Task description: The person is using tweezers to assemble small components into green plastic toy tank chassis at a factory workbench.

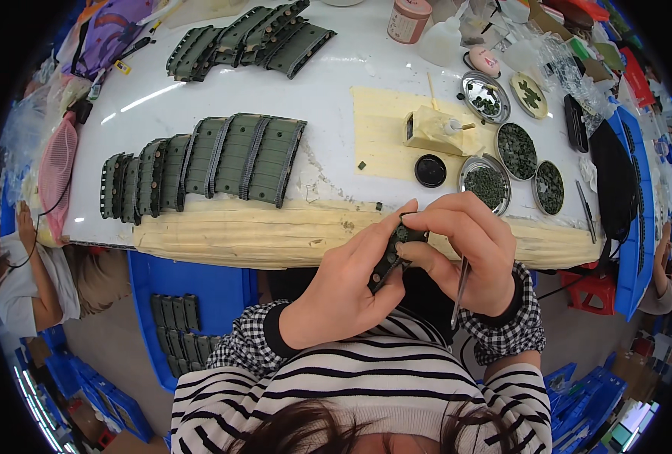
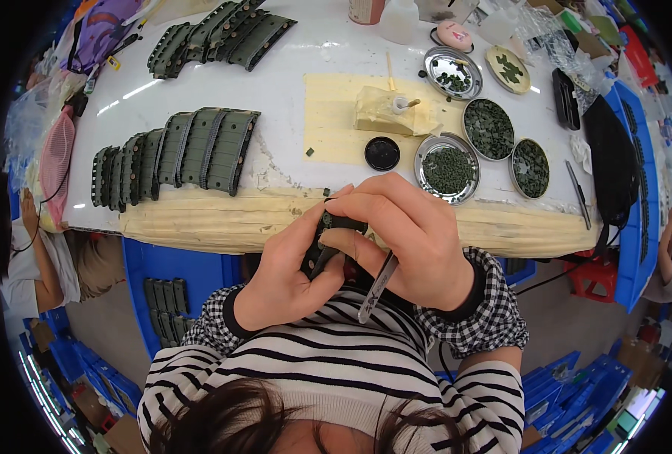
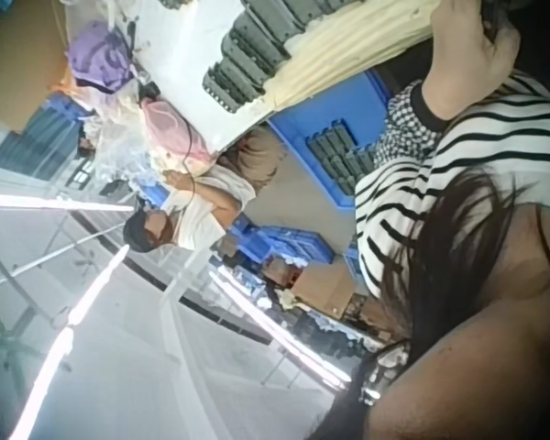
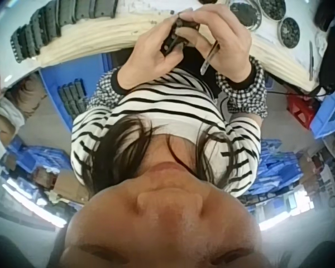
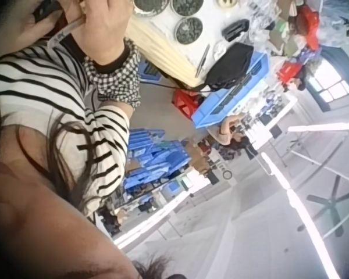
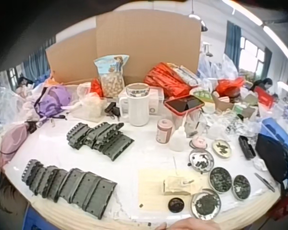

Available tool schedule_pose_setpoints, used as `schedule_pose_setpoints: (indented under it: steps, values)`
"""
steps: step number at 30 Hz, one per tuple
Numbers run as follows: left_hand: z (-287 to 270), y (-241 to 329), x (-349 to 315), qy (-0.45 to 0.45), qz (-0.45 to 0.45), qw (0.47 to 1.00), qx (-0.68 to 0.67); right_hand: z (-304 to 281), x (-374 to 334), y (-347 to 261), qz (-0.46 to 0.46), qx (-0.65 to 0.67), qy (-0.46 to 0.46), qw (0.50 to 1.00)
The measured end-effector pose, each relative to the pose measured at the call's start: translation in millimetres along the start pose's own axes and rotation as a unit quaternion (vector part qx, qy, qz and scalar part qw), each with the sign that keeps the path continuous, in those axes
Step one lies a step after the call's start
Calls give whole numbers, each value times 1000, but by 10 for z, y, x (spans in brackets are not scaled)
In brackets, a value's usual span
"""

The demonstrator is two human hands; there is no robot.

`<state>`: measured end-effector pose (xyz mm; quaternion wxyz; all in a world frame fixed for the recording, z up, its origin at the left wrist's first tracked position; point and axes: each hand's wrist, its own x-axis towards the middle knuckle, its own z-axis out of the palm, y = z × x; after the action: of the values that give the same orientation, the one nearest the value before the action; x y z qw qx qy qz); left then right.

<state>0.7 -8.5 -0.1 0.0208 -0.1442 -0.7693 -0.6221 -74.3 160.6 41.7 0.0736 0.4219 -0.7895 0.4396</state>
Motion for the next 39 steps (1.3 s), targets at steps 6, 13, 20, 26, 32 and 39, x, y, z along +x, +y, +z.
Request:
schedule_pose_setpoints:
  steps: [6, 13, 20, 26, 32, 39]
  values:
    - [-107, 38, 0, -49, -97, 984, -143, -222, 28, -49, 67, -2, 66, 996]
    - [-151, 75, -2, -35, -148, 934, -323, -282, 107, 266, 115, -78, 186, 973]
    - [-119, -41, 10, 0, -176, 855, -488, -248, 263, 420, 143, -160, 145, 966]
    - [-141, -37, 54, -36, -223, 768, -599, -205, 274, 542, 104, -139, 148, 974]
    - [-65, -83, 72, -54, -198, 655, -728, -278, 257, 334, 58, -104, 309, 944]
    - [-36, -66, 87, -54, -204, 642, -737, -34, 79, -61, 107, 265, 154, 946]
